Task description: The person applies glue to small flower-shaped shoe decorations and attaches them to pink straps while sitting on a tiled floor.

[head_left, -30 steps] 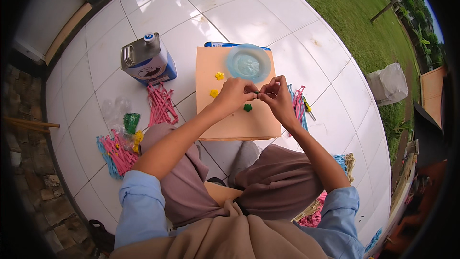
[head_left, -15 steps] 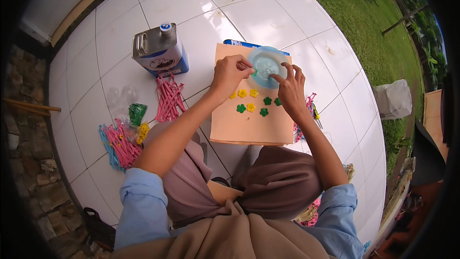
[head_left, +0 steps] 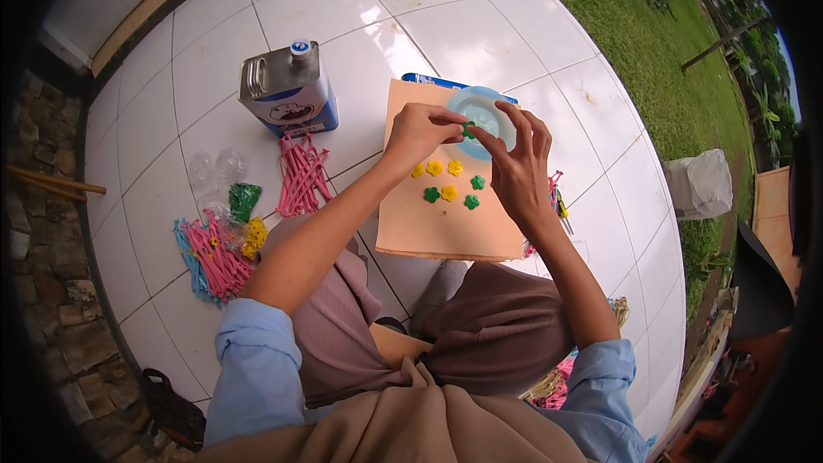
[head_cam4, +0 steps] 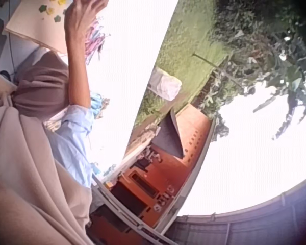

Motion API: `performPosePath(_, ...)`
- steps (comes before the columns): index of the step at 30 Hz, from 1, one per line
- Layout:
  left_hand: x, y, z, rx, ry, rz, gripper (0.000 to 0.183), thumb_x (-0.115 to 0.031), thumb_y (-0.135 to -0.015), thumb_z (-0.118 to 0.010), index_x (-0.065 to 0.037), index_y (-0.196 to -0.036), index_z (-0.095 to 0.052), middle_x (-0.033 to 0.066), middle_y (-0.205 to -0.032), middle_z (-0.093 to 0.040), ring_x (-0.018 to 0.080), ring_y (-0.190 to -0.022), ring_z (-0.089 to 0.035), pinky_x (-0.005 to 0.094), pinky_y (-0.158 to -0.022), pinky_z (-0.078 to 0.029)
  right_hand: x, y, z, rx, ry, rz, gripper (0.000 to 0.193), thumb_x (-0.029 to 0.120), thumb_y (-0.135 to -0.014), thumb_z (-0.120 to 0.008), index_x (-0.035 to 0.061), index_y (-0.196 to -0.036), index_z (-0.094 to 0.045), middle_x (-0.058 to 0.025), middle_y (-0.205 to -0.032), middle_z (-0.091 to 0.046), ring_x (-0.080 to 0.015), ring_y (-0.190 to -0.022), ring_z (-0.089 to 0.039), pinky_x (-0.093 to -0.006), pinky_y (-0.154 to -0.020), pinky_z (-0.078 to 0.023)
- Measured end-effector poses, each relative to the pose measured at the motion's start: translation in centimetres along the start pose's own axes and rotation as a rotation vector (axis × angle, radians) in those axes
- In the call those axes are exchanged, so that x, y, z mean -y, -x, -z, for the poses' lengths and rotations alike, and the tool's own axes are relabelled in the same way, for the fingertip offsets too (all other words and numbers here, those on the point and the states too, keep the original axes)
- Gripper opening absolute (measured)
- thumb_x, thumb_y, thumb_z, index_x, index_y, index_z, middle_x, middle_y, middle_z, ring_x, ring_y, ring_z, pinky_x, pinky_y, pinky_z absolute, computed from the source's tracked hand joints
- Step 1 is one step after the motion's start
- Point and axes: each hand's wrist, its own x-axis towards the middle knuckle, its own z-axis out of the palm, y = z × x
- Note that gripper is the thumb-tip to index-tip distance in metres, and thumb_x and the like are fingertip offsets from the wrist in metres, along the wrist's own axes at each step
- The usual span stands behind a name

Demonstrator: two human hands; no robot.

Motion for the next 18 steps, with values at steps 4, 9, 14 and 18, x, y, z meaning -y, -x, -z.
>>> performPosePath(4,-0.1,0.2,-0.1,0.011,0.065,0.025,0.023,0.000,-0.079,-0.060,0.006,-0.101,-0.063,0.0121,-0.090,-0.065,0.0164,-0.081,-0.065,0.0215,-0.076,-0.053,-0.4,0.2,-0.4,0.016,0.084,0.058,0.036,-0.004,-0.074,-0.056,0.0165,-0.102,-0.063,-0.0077,-0.125,-0.042,-0.0284,-0.114,-0.038,-0.0444,-0.093,-0.033)
performPosePath(9,-0.2,0.4,-0.6,0.017,0.063,0.035,0.022,-0.001,-0.079,-0.061,0.006,-0.100,-0.063,0.0123,-0.089,-0.066,0.0162,-0.080,-0.065,0.0217,-0.076,-0.053,-0.6,0.2,1.0,-0.028,0.056,-0.025,0.036,-0.005,-0.071,-0.057,0.0158,-0.101,-0.060,-0.0082,-0.122,-0.044,-0.0288,-0.113,-0.040,-0.0439,-0.092,-0.034)
performPosePath(14,0.1,1.7,-3.1,0.104,-0.271,0.027,0.019,-0.001,-0.075,-0.063,0.003,-0.092,-0.065,0.0122,-0.079,-0.067,0.0151,-0.075,-0.066,0.0240,-0.071,-0.053,-1.7,1.5,4.1,-0.046,-0.049,-0.227,0.037,-0.009,-0.071,-0.050,0.0073,-0.104,-0.049,-0.0097,-0.102,-0.054,-0.0270,-0.097,-0.049,-0.0389,-0.083,-0.040)
performPosePath(18,3.5,3.5,-7.2,0.217,-0.633,-0.247,0.013,-0.002,-0.072,-0.061,0.003,-0.084,-0.065,0.0147,-0.074,-0.067,0.0228,-0.071,-0.066,0.0302,-0.067,-0.052,-1.8,6.1,5.0,0.447,-0.185,-0.506,0.018,0.003,-0.083,-0.046,0.0042,-0.101,-0.047,-0.0157,-0.088,-0.061,-0.0307,-0.085,-0.059,-0.0435,-0.069,-0.046)
